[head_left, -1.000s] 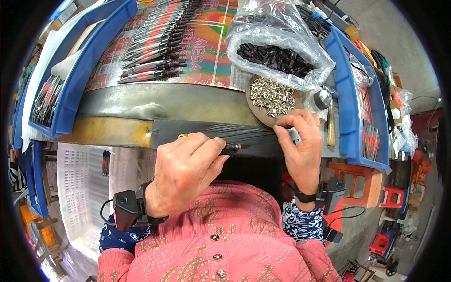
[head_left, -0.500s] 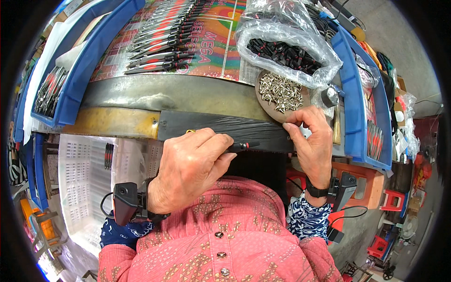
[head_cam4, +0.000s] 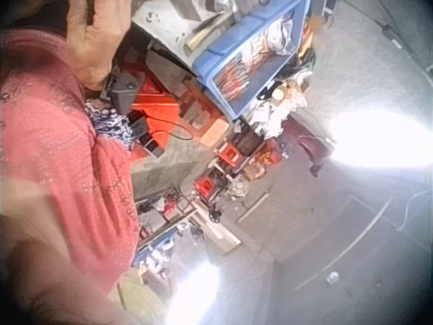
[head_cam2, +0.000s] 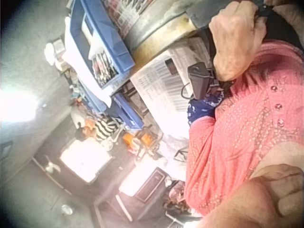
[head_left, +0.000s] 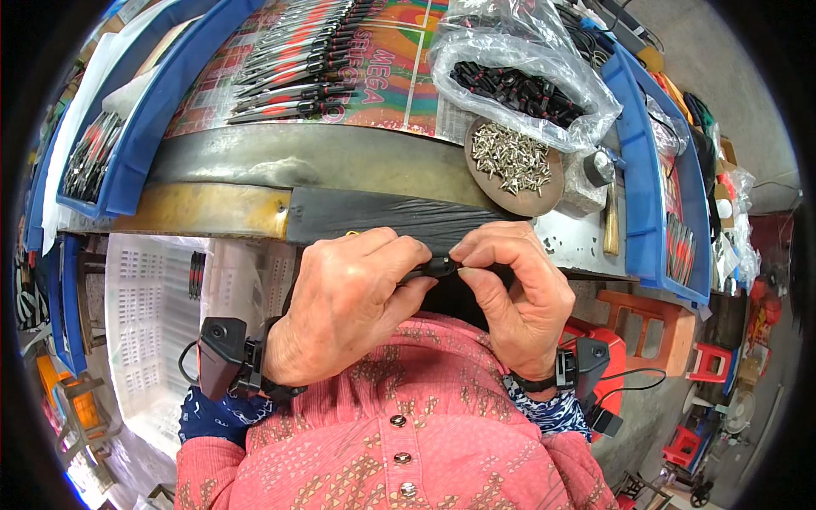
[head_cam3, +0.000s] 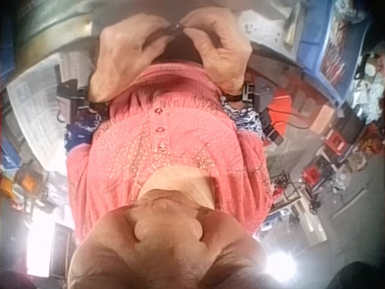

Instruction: The person repeatedly picks up a black pen barrel, inserts a small metal component into it, and places the assembled pen into a blue tray. The process is repeated multiple times with consistent hand movements.

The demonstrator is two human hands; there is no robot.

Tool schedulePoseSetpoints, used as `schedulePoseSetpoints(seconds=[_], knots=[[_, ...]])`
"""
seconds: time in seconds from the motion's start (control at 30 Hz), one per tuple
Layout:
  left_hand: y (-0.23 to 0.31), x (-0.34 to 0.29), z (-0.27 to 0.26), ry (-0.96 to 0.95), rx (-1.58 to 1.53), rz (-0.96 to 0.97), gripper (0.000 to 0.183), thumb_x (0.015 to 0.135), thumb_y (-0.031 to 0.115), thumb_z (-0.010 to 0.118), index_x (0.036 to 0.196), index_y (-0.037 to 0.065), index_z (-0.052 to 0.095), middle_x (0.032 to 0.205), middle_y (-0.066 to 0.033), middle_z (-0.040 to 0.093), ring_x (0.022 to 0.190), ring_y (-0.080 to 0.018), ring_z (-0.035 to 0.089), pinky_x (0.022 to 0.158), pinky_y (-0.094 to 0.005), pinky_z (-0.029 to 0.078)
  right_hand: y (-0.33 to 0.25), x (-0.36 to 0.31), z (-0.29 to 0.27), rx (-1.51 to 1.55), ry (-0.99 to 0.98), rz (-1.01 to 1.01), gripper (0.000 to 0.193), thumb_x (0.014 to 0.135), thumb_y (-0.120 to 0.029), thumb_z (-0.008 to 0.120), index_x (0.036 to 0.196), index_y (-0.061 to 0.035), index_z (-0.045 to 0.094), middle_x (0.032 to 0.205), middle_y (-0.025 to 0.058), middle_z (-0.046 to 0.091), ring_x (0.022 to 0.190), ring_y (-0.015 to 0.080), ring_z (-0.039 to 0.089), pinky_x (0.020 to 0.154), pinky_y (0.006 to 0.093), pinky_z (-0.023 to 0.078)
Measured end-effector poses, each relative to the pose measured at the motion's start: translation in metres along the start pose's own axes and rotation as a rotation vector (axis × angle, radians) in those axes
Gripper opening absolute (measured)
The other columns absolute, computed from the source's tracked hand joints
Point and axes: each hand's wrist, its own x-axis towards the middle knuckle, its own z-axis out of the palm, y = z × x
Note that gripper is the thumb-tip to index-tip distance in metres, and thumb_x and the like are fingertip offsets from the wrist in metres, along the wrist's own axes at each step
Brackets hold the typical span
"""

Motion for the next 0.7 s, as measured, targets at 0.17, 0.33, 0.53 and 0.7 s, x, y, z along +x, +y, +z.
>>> schedulePoseSetpoints(seconds=[0.17, 0.33, 0.53, 0.7], knots=[[0.0032, -0.002, -0.0022, -0.024, 0.015, -0.023, 0.023, 0.071, 0.001, 0.077, 0.091, 0.0, 0.066, 0.079, -0.0133, 0.066, 0.067, -0.0304, 0.065, 0.059, -0.0366, 0.051, 0.0014, -0.0046, 0.0076, 0.102, 0.04, 0.1, 0.012, 0.081, 0.002, 0.07, 0.089, 0.0002, 0.062, 0.092, 0.0113, 0.067, 0.088, 0.0258, 0.062, 0.083, 0.0347, 0.048], [0.006, -0.0015, -0.0032, -0.028, 0.019, -0.018, 0.023, 0.071, 0.001, 0.076, 0.091, 0.0, 0.066, 0.079, -0.0136, 0.067, 0.068, -0.031, 0.065, 0.06, -0.0374, 0.051, 0.002, -0.0067, 0.0091, 0.088, 0.043, 0.104, 0.012, 0.081, 0.002, 0.07, 0.089, -0.0001, 0.062, 0.091, 0.0114, 0.067, 0.087, 0.0261, 0.062, 0.082, 0.0352, 0.048], [0.008, -0.0025, -0.0042, -0.036, 0.043, -0.02, 0.022, 0.072, 0.001, 0.075, 0.092, 0.001, 0.066, 0.078, -0.0141, 0.065, 0.069, -0.0321, 0.065, 0.061, -0.0379, 0.052, 0.0021, -0.0053, 0.0096, -0.048, 0.043, -0.011, 0.014, 0.079, 0.002, 0.071, 0.089, -0.0006, 0.062, 0.09, 0.0117, 0.066, 0.086, 0.0276, 0.062, 0.081, 0.0365, 0.048], [0.0083, -0.003, -0.0026, -0.029, 0.066, -0.014, 0.024, 0.071, 0.0, 0.075, 0.093, 0.001, 0.066, 0.078, -0.0141, 0.064, 0.069, -0.0328, 0.064, 0.061, -0.0385, 0.051, 0.002, -0.005, 0.0111, -0.2, 0.067, -0.155, 0.02, 0.073, 0.004, 0.073, 0.089, -0.0008, 0.063, 0.091, 0.0115, 0.066, 0.084, 0.0285, 0.062, 0.078, 0.0373, 0.049]])
